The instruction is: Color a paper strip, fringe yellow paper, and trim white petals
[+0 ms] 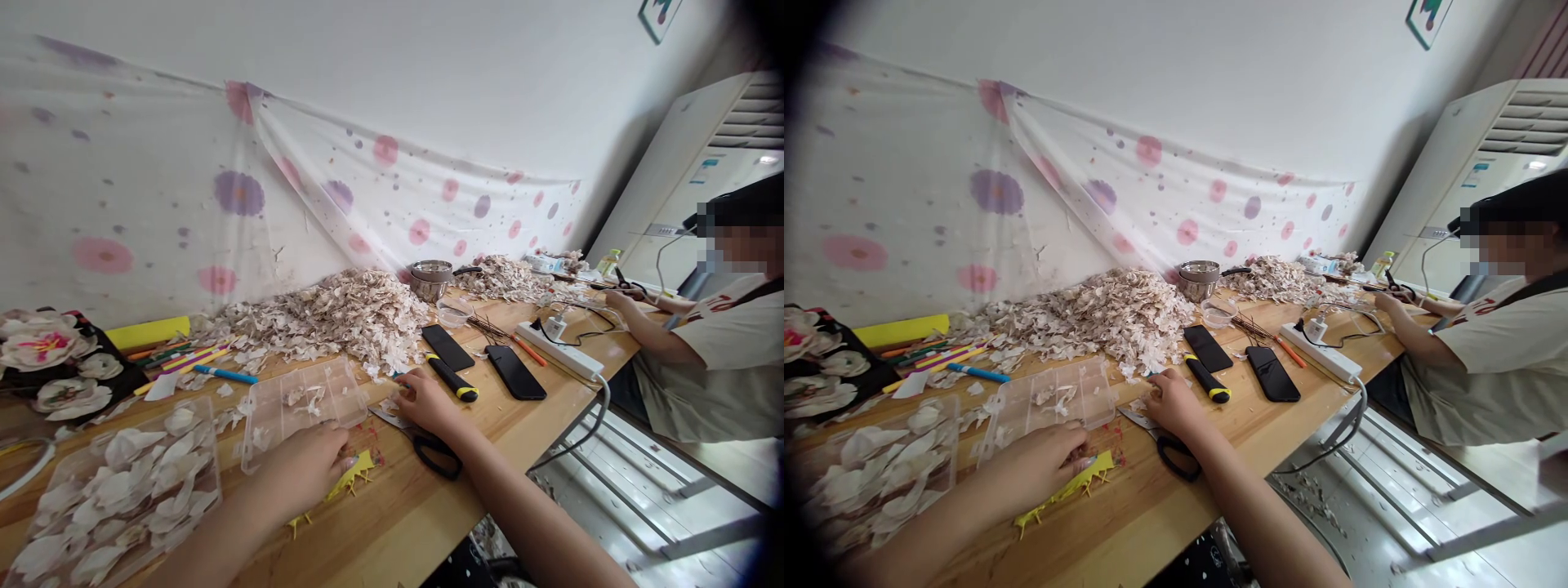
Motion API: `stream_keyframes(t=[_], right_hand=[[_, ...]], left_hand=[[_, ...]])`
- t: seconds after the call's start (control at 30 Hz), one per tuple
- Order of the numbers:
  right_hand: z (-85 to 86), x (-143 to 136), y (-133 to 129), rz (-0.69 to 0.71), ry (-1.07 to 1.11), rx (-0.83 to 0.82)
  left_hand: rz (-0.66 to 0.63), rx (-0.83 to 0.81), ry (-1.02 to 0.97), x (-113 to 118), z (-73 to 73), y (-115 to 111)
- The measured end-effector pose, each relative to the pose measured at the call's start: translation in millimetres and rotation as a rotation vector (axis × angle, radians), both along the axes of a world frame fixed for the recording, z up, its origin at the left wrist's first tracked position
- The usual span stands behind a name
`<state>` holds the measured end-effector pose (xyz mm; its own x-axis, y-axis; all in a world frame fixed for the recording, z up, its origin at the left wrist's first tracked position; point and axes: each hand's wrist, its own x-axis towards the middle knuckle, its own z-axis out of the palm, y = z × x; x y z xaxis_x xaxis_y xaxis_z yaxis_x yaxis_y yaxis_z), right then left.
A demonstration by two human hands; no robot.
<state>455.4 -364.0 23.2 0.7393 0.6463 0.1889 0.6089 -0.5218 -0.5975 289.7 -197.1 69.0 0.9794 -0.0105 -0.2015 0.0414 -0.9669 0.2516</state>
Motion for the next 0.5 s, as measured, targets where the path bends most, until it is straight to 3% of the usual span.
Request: stream_keyframes(t=[0.13, 0.3, 0.5], right_hand=[[-0.5, 1.2, 1.7, 0.019, 0.008, 0.007], [17.6, -11.1, 0.7, 0.024, 0.014, 0.057], [43.7, -46.4, 9.8, 0.178, 0.013, 0.244]], left_hand=[[0.005, -0.005, 0.005, 1.0, 2.9, -1.0], [0.079, -0.067, -0.032, 2.4, 4.7, -1.3], [0.269, -0.631, -0.204, 7.3, -2.6, 3.3]])
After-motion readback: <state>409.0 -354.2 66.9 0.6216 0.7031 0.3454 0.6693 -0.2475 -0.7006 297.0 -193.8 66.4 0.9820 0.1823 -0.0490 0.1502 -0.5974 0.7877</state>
